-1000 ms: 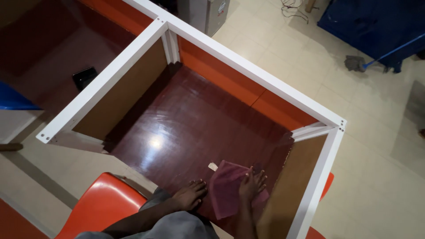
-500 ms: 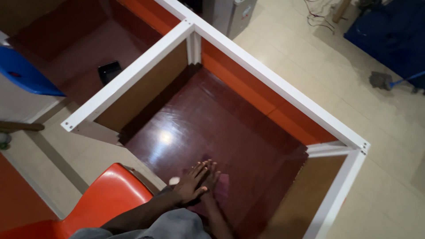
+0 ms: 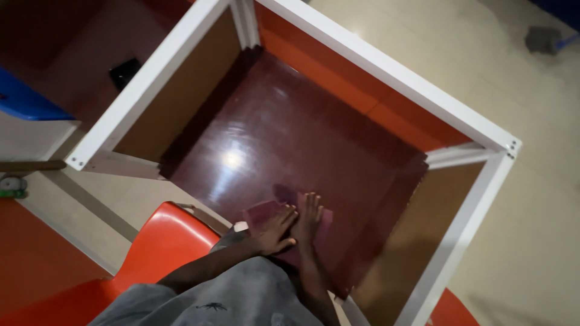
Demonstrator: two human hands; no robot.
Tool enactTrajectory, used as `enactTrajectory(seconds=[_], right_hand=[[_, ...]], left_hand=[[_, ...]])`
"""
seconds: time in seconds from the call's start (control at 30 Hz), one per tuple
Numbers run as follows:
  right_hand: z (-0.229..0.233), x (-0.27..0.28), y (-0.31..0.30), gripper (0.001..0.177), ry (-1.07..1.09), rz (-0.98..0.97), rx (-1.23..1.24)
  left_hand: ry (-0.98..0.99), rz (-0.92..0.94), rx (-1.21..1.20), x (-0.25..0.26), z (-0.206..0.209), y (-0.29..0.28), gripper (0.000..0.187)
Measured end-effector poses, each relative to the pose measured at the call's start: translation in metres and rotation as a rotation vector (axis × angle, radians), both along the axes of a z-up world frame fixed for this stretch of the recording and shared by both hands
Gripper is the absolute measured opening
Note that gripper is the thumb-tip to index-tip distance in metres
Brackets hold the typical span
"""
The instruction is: Cleaning a wooden desk surface with a pink cloth.
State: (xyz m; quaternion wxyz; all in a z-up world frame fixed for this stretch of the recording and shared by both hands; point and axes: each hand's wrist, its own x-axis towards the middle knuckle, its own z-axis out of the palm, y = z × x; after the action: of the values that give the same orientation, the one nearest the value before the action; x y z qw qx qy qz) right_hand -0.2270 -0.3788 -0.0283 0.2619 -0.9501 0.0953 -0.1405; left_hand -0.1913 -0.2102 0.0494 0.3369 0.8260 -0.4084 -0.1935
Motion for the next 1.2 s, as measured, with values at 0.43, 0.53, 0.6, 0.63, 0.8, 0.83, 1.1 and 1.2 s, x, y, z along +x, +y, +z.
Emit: enactTrajectory(seconds=[0.43, 0.53, 0.6, 0.63, 0.8, 0.83, 1.1, 1.2], right_hand=[[0.074, -0.101, -0.075, 0.029, 0.152, -0.214, 0.148], [0.095, -0.094, -0.058, 0.026, -0.011, -0.117, 0.448], [0.110, -0.093, -0.053, 0.025, -0.119, -0.067, 0.504], [0.118, -0.093, -0.054, 0.022, -0.079, -0.083, 0.648], [0.188, -0.077, -0.043, 0.023, 0.121, -0.096, 0.829], [0.196, -0.074, -0.042, 0.024, 0.058, -0.040, 0.734], [0.226, -0.059, -0.045, 0.029, -0.040, 0.151, 0.558], [0.191, -0.053, -0.030, 0.026, 0.080, 0.129, 0.613]], left_hand=[[-0.205, -0.289, -0.008, 0.022, 0.019, -0.090, 0.086], [-0.050, -0.403, -0.056, 0.035, 0.024, -0.093, 0.064], [0.057, -0.450, -0.050, 0.047, 0.046, -0.084, 0.043], [0.050, -0.471, -0.037, 0.056, 0.067, -0.075, 0.042], [0.068, -0.451, 0.040, 0.082, 0.126, -0.030, 0.031], [-0.050, -0.402, 0.128, 0.084, 0.146, -0.022, 0.029], [0.023, 0.063, 0.048, 0.092, 0.153, 0.052, 0.036], [0.408, 0.224, -0.336, 0.086, 0.152, 0.075, 0.021]])
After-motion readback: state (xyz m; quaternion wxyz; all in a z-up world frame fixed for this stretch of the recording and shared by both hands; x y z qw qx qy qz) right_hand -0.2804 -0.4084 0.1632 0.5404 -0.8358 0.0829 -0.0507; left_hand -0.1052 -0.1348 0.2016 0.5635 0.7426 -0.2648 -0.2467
